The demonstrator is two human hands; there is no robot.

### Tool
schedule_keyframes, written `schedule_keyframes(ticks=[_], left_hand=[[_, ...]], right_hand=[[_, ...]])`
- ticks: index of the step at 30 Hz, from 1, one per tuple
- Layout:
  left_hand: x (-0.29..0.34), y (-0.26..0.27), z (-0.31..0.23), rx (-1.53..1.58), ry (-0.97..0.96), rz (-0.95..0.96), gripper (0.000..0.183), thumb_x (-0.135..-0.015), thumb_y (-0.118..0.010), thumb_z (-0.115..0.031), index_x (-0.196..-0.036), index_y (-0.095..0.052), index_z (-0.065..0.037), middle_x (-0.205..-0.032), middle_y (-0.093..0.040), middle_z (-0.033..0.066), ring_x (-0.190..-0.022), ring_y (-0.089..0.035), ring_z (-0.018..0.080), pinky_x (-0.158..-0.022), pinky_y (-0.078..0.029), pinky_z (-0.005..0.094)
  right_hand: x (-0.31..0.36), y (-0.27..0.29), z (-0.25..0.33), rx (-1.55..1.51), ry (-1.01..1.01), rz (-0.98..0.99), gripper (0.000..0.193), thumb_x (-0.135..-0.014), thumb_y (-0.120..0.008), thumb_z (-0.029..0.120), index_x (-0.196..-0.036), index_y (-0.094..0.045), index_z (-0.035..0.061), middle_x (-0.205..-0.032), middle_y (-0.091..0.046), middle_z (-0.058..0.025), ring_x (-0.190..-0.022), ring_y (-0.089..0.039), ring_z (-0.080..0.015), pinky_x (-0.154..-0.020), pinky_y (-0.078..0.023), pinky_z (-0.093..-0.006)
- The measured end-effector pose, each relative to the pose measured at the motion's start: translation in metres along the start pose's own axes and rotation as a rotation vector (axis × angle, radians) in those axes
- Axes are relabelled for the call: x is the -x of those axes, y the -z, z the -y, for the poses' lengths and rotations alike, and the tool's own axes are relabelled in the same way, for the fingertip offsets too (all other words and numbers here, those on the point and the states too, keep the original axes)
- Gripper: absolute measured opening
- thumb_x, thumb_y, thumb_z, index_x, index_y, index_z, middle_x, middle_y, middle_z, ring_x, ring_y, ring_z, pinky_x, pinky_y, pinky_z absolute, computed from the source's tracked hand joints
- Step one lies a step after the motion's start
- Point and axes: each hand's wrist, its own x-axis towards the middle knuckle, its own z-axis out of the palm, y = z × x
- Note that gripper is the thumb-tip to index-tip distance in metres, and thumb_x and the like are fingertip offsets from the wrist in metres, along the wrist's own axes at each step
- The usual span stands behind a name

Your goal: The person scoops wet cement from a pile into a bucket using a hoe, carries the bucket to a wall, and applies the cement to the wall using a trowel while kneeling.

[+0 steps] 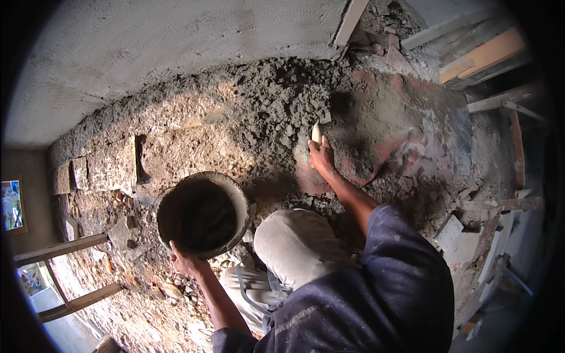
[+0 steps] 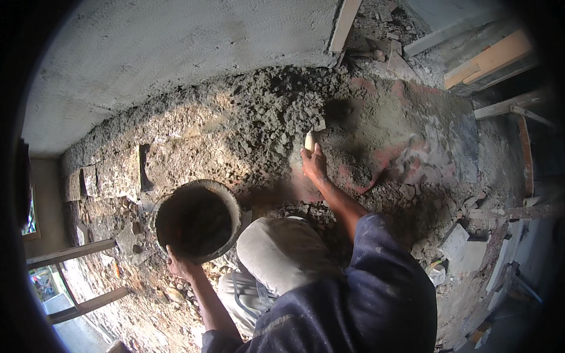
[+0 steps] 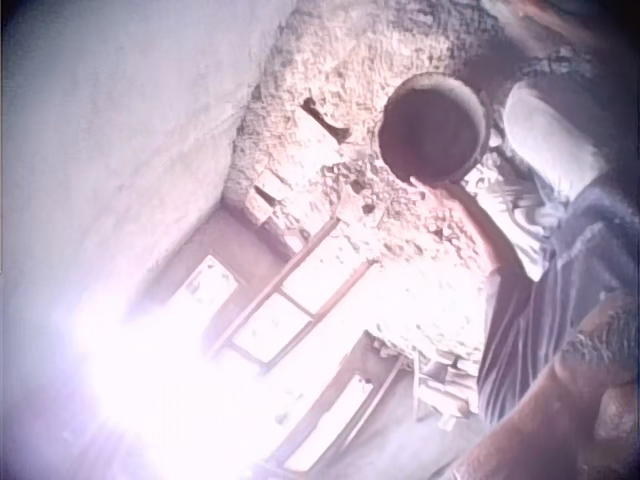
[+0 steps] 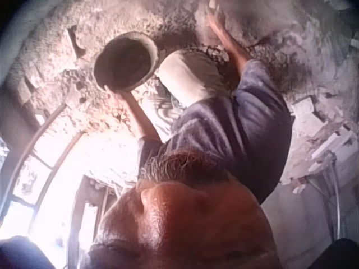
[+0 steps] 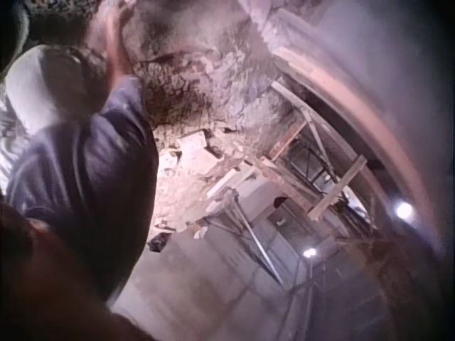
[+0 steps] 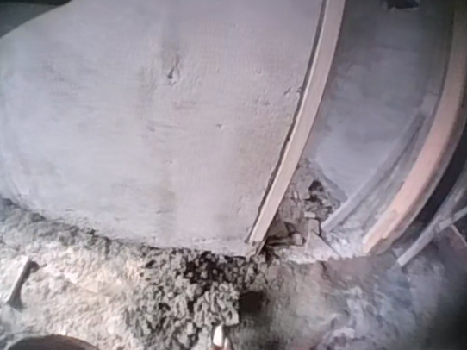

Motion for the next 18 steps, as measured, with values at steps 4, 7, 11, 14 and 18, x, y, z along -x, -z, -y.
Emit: schedule_keyframes(ticks=[4,7,11,14,18], left_hand=[[-0.001,-0.007,-0.004,-0.060,-0.062,-0.023,0.038,-0.086,-0.070,-0.032,-0.092,-0.063,0.004,-0.090,-0.065,0.0123,-0.077,-0.060,0.0207,-0.071,-0.053,0.0347],[0.000,-0.011,-0.007,-0.061,-0.063,-0.007,0.036,-0.086,-0.070,-0.031,-0.088,-0.063,0.004,-0.089,-0.065,0.0118,-0.076,-0.059,0.0196,-0.071,-0.051,0.0338],[-0.002,-0.002,-0.002,-0.063,-0.013,-0.031,0.035,-0.088,-0.068,-0.030,-0.091,-0.063,0.004,-0.091,-0.065,0.0121,-0.076,-0.059,0.0193,-0.071,-0.052,0.0340],[0.002,0.000,-0.002,0.111,-0.054,0.028,0.033,-0.089,-0.067,-0.029,-0.094,-0.063,0.003,-0.093,-0.065,0.0131,-0.077,-0.061,0.0204,-0.072,-0.053,0.0342],[-0.007,0.008,0.011,0.117,0.009,0.055,0.032,-0.090,-0.066,-0.027,-0.096,-0.062,0.004,-0.094,-0.065,0.0131,-0.079,-0.062,0.0210,-0.073,-0.054,0.0343]], right_hand=[[0.002,-0.037,0.020,0.256,0.365,-0.094,0.063,-0.091,-0.057,0.032,-0.138,-0.034,-0.0026,-0.117,-0.057,-0.0296,-0.104,-0.058,-0.0453,-0.082,-0.050,-0.0483],[-0.004,-0.044,0.038,0.326,0.421,-0.009,0.063,-0.090,-0.059,0.032,-0.137,-0.035,-0.0028,-0.118,-0.055,-0.0307,-0.106,-0.056,-0.0458,-0.085,-0.048,-0.0465],[0.007,-0.028,0.023,0.217,0.205,-0.031,0.052,-0.094,-0.057,0.030,-0.134,-0.037,0.0030,-0.092,-0.063,-0.0167,-0.070,-0.065,-0.0267,-0.055,-0.053,-0.0383],[0.065,0.001,-0.015,-0.124,0.014,0.179,0.030,-0.095,-0.056,0.028,-0.112,-0.046,0.0062,-0.068,-0.053,-0.0026,-0.045,-0.049,-0.0107,-0.037,-0.040,-0.0266],[0.124,0.024,-0.021,-0.196,-0.108,0.418,0.022,-0.093,-0.059,0.023,-0.103,-0.049,0.0062,-0.063,-0.049,-0.0010,-0.044,-0.047,-0.0101,-0.039,-0.039,-0.0282]])
